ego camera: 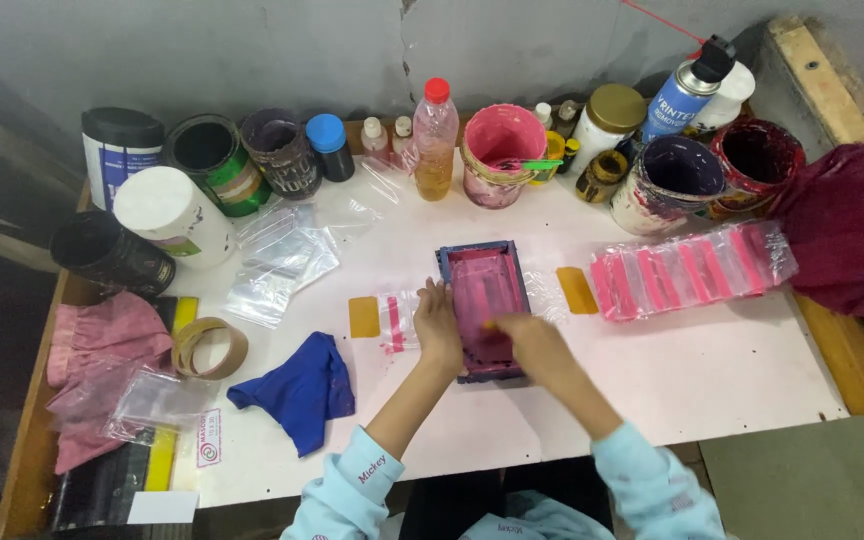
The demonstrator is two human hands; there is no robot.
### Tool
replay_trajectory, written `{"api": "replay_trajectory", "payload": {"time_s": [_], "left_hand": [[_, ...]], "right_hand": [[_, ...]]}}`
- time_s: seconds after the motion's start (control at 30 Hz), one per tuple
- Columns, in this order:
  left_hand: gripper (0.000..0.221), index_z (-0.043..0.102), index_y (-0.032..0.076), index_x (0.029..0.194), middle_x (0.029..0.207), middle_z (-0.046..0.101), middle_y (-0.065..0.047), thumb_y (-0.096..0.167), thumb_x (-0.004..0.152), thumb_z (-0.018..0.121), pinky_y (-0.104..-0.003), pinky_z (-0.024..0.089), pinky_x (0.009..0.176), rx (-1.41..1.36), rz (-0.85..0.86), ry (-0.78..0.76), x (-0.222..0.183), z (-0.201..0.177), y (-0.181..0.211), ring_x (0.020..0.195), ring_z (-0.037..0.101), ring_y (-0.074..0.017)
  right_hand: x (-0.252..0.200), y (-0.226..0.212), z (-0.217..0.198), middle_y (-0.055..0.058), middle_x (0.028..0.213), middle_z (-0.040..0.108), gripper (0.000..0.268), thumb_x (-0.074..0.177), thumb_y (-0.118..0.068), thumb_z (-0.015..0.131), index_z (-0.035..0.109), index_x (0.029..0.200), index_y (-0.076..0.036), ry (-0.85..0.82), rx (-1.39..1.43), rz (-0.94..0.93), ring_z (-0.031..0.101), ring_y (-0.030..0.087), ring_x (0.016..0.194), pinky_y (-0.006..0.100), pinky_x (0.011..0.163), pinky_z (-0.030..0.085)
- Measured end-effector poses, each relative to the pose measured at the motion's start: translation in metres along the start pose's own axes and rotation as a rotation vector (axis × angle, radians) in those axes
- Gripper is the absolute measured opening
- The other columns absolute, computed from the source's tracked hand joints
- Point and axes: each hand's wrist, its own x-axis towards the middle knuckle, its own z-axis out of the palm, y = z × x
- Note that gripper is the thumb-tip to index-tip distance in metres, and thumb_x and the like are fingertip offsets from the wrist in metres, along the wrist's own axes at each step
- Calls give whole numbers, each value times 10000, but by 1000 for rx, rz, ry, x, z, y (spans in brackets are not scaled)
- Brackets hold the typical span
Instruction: Manually screen printing designs onto small pink plastic bags using a squeegee and a screen frame.
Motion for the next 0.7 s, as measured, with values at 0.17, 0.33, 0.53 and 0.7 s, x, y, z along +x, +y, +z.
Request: {"api": "replay_trajectory", "payload": {"time_s": [0.17,0.33,0.53,0.7], "left_hand": [[605,120,46,1629,1711,154,-123,70,1060,323,-515,84,1156,-16,10,-3,-6,-4,-1,1568,89,-361],[564,144,79,1634,1711,182,-83,111,1087,276,-500,119,1147,-16,-3,-5,-13,-12,-6,1570,117,-332],[560,157,54,1625,1703,188,-131,63,1073,247,-513,152,1123,-16,5,24,-15,-8,-5,1557,148,-359],[575,155,68,1628,1708,183,-105,46,1066,270,-522,153,1110,-6,3,18,-28,-18,-9,1554,143,-355]], "right_hand": [[42,21,10,76,1138,748,332,982,-53,514,695,1233,-174,-3,-181,-39,720,261,1091,382,922,576],[-3,51,80,63,1215,705,318,994,-93,517,669,1260,-179,-10,-476,-208,661,232,1181,335,921,554],[14,32,21,130,1206,714,353,981,-30,507,663,1287,-112,-107,-153,-126,664,316,1177,431,995,542],[78,47,28,63,1246,722,368,1004,-59,479,685,1288,-173,6,-205,-52,686,258,1166,379,990,547]]}}
